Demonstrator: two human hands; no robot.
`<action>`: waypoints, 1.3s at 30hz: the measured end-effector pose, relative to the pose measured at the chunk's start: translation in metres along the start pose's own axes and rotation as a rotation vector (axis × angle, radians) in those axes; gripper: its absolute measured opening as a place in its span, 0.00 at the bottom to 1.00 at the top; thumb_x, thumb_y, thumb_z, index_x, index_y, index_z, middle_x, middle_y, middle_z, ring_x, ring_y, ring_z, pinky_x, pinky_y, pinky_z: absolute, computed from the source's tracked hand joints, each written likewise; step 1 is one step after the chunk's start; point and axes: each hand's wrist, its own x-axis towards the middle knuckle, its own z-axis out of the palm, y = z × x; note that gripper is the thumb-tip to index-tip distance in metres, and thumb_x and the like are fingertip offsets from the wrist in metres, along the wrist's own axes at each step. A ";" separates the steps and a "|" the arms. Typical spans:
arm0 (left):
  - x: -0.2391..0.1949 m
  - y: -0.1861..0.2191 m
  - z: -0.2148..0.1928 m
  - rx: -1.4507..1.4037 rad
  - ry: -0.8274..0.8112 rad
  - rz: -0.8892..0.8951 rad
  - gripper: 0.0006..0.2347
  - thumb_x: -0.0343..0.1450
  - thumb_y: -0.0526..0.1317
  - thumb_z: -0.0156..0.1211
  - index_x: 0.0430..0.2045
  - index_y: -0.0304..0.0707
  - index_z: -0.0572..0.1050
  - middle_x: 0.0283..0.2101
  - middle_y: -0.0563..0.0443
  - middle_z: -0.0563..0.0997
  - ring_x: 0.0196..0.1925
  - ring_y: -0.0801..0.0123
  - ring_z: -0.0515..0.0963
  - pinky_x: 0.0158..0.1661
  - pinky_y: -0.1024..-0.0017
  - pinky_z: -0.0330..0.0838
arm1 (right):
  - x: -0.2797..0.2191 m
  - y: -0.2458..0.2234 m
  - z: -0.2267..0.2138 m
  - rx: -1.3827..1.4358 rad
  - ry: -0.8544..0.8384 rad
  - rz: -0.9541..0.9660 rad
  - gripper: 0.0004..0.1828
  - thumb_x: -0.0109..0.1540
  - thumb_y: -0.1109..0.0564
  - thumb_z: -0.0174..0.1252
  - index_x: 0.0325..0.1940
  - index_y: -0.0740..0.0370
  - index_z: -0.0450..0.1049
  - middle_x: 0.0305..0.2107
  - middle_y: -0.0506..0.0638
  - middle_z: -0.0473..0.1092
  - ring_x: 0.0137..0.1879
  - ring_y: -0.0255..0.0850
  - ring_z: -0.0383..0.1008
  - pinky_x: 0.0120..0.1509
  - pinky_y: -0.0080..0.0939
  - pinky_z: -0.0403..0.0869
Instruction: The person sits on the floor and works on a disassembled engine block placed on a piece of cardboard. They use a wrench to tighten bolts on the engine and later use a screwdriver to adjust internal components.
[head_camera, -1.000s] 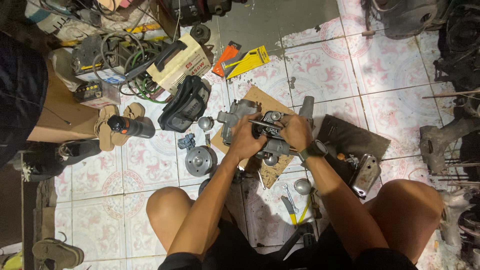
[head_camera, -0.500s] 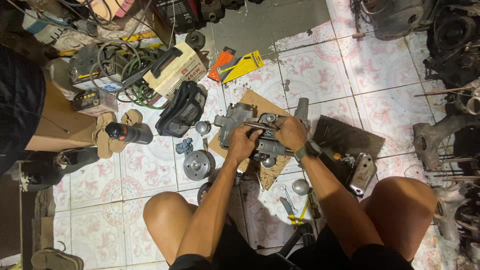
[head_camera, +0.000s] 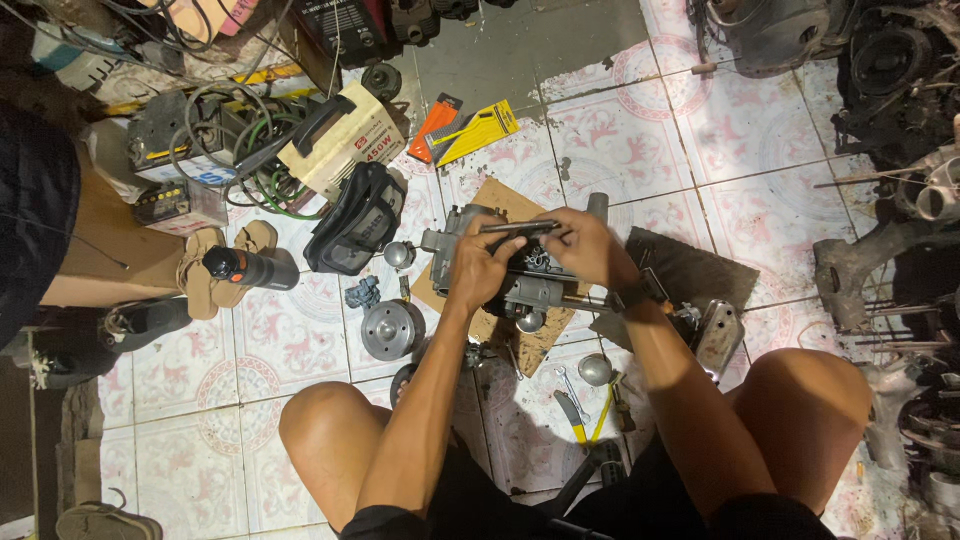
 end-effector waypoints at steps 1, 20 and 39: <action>0.002 0.002 0.002 0.000 0.001 0.002 0.04 0.63 0.36 0.65 0.29 0.41 0.81 0.33 0.42 0.78 0.39 0.49 0.78 0.46 0.63 0.70 | 0.003 0.009 0.004 0.000 0.001 -0.002 0.18 0.55 0.59 0.56 0.49 0.52 0.75 0.33 0.58 0.75 0.36 0.45 0.75 0.41 0.42 0.72; 0.022 -0.002 0.001 -0.092 -0.035 0.083 0.16 0.65 0.30 0.61 0.46 0.42 0.75 0.41 0.40 0.77 0.44 0.52 0.76 0.47 0.63 0.68 | 0.007 0.034 0.013 -0.140 0.203 -0.317 0.06 0.56 0.63 0.61 0.37 0.63 0.74 0.27 0.58 0.73 0.35 0.53 0.76 0.37 0.46 0.75; 0.018 -0.013 0.004 -0.117 -0.147 0.035 0.13 0.64 0.31 0.63 0.40 0.50 0.79 0.38 0.50 0.80 0.45 0.60 0.78 0.49 0.67 0.69 | 0.002 0.032 0.018 -0.081 0.252 -0.347 0.07 0.54 0.69 0.61 0.36 0.66 0.75 0.26 0.61 0.73 0.36 0.56 0.76 0.35 0.46 0.75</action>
